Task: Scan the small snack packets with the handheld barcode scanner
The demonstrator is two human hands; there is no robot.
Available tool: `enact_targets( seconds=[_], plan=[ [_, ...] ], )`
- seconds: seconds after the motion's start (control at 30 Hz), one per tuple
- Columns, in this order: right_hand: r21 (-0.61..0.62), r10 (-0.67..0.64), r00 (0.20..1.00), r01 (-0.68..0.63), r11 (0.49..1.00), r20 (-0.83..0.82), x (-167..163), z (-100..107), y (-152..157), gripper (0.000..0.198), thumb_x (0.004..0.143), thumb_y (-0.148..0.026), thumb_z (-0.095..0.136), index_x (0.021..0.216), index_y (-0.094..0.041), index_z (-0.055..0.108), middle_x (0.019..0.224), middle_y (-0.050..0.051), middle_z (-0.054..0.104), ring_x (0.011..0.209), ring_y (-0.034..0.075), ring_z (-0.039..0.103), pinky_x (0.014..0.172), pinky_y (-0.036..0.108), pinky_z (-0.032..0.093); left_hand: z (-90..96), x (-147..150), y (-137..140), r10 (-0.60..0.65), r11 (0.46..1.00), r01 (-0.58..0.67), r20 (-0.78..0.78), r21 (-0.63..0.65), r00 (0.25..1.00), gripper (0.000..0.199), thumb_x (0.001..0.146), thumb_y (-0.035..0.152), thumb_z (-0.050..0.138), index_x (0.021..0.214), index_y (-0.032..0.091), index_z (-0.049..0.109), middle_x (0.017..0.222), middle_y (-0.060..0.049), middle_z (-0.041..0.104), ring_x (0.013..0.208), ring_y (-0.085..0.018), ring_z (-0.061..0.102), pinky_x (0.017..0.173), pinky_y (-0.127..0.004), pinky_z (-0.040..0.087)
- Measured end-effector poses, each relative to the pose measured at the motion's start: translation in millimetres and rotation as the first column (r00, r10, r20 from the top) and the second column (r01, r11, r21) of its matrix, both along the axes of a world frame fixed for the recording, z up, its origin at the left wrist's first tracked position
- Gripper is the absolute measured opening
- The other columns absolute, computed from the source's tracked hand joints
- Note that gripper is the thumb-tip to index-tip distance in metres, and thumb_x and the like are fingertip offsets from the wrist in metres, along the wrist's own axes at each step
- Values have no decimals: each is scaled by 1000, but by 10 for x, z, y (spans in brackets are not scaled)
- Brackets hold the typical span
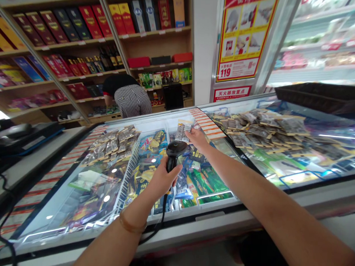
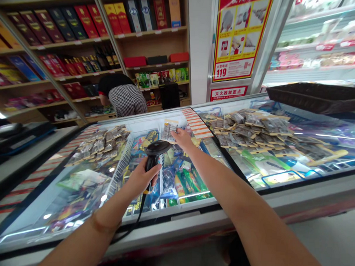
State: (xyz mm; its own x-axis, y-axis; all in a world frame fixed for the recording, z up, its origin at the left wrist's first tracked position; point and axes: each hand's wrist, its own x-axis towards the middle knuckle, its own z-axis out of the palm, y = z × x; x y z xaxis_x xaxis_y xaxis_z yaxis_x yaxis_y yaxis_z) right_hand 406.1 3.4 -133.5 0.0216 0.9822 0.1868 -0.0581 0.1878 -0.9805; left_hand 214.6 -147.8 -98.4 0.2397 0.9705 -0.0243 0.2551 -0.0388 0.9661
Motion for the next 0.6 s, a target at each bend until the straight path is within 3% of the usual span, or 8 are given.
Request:
enact_targets(
  seconds=[0.13,0.23,0.3,0.43,0.53,0.6],
  plan=[
    [30,-118,989,115,993,88,10,-25,12,23,93,-36,56,107,-19,62,89,3,75,80,19,74,66,27,57,-8,39,-9,-5,1000,6,66,-14,998,40,79,52,70,92,23,46,46,10,48,36,-11,44,42,-23,36],
    [78,-255,936,243,967,241,11,-7,-3,22,97,-38,52,105,-20,59,80,2,71,56,16,67,52,25,51,50,11,-40,93,995,-86,173,-49,981,41,78,53,71,90,23,45,50,9,51,37,-10,44,41,-23,36],
    [85,-274,896,261,962,350,-15,36,-12,16,97,-37,54,100,-21,58,73,1,67,43,13,58,47,24,46,148,-92,-77,165,986,-150,231,-78,959,43,76,55,72,88,23,46,53,8,52,38,-10,45,41,-23,36],
    [-27,-154,923,174,984,351,-296,204,-20,12,94,-26,59,104,-20,55,75,1,68,47,13,62,48,24,48,400,-572,-180,283,959,-275,281,-69,917,48,70,56,78,87,22,49,53,8,51,38,-9,45,40,-22,36],
    [-132,82,975,-55,990,206,-817,388,-39,15,92,-20,62,105,-19,56,76,-1,69,52,13,67,51,22,51,539,-1090,-289,419,907,-411,291,-91,860,49,67,55,80,87,21,50,54,8,52,39,-9,45,39,-21,37],
    [-225,253,964,-229,947,83,-1290,516,-53,13,89,-20,69,96,-19,58,70,-3,67,50,12,65,49,21,50,598,-1431,-382,508,861,-493,278,-127,815,48,66,54,80,84,21,50,52,8,52,39,-9,46,39,-21,37]
  ],
)
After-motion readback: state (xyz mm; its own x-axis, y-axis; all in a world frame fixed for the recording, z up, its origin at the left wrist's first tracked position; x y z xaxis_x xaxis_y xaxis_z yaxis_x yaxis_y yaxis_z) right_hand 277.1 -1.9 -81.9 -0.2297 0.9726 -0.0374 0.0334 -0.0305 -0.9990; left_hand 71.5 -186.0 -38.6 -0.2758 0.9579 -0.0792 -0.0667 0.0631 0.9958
